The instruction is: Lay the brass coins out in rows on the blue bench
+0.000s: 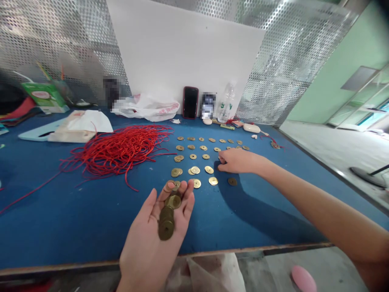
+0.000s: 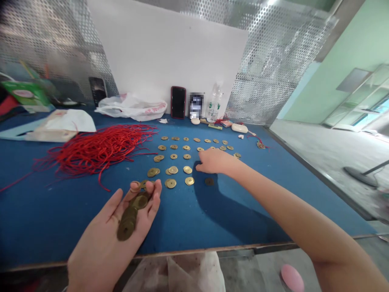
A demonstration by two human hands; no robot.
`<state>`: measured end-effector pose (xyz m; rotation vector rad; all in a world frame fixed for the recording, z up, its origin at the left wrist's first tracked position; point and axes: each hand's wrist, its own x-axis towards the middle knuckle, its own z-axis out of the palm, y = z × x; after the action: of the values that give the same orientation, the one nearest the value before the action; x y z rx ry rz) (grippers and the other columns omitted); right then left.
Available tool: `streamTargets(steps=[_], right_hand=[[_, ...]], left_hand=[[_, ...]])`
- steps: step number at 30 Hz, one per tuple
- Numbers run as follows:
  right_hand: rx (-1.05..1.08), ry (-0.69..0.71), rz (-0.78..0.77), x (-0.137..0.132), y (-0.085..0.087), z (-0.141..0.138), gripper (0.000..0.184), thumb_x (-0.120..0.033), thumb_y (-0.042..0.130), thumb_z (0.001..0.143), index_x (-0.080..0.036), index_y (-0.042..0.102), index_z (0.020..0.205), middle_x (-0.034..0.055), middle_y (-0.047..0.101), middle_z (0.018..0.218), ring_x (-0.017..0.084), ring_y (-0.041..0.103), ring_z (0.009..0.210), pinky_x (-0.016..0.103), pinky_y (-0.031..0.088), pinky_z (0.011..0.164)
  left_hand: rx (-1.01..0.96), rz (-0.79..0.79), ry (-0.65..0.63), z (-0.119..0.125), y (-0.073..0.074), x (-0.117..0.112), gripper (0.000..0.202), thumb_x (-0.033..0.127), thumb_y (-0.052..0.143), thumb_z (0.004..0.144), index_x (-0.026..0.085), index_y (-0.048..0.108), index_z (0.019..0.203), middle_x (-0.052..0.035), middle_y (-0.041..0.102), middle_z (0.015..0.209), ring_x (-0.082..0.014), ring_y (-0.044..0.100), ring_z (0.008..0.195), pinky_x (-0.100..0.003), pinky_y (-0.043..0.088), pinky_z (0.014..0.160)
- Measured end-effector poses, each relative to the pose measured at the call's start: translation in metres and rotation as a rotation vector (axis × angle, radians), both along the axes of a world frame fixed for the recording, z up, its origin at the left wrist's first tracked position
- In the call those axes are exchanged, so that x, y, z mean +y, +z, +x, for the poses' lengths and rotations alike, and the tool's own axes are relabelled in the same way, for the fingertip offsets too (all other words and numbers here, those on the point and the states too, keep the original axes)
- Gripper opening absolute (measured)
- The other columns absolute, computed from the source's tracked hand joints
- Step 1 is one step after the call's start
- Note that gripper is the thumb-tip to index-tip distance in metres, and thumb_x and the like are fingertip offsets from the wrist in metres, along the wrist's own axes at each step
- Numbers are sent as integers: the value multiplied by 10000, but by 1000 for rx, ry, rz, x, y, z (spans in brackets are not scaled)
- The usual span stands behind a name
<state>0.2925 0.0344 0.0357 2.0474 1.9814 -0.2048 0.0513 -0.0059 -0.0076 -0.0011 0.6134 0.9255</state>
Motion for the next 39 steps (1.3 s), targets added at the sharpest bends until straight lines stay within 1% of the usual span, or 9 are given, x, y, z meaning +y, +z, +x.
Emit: streamTargets(steps=[4,14,21,25,29,33,35,37,39], right_hand=[[-14,-20,-24,1,4,-6,330,-452,468,809,-169,587,930,137,646,852,271,601,765,304,343,545],[25,-53,17,1,0,-7,324,-459,493,789,-176,604,903,141,660,907,276,623,811,301,372,539],[163,-84,-83,0,3,-5,232,-315,534,751,-158,615,901,74,675,679,185,617,565,282,411,528],[219,-89,-64,-2,0,0,155,-277,547,750,-174,598,854,56,676,705,152,606,514,260,403,507],[232,-92,11,-5,-3,6,167,-274,573,747,-195,580,894,60,688,841,159,619,608,255,389,534],[139,-52,283,-21,9,6,204,-301,566,782,-195,580,956,89,659,980,226,598,857,287,381,644],[175,-55,407,-38,21,0,184,-306,527,824,-200,577,966,67,654,939,203,583,822,290,375,652],[293,-37,436,-58,33,-11,140,-302,516,841,-211,588,919,32,644,814,170,570,732,277,366,619],[483,49,349,-79,39,-26,125,-302,509,860,-227,604,890,5,625,735,139,545,646,260,369,580]], left_hand=[[-4,16,-5,-1,-5,1,457,189,214,972,152,442,1366,-147,678,1200,-217,653,1086,-318,585,857],[11,21,9,0,-4,0,447,246,238,976,170,469,1351,-151,671,1206,-239,628,1129,-357,576,885],[25,52,20,-1,-4,-3,446,155,218,961,184,562,1244,-134,702,1144,-185,648,1094,-288,589,831],[-31,83,23,-3,-9,-2,385,228,300,962,170,675,1029,-136,704,1137,-235,645,1099,-345,600,819],[-68,54,-2,-3,-8,-2,406,242,276,968,143,649,1095,-156,700,1129,-253,630,1123,-360,595,840],[-43,-3,-22,4,-2,-10,477,171,174,962,171,533,1275,-127,709,1101,-180,669,1049,-313,589,834],[-38,-16,-52,13,2,-16,503,142,155,949,178,521,1292,-117,711,1090,-167,672,1036,-310,581,840],[-32,-22,-120,25,7,-21,481,127,186,938,155,567,1230,-117,715,1066,-167,668,1039,-293,571,836],[-36,8,-190,38,13,-26,422,125,250,930,162,643,1080,-89,729,999,-146,688,969,-258,562,813]])
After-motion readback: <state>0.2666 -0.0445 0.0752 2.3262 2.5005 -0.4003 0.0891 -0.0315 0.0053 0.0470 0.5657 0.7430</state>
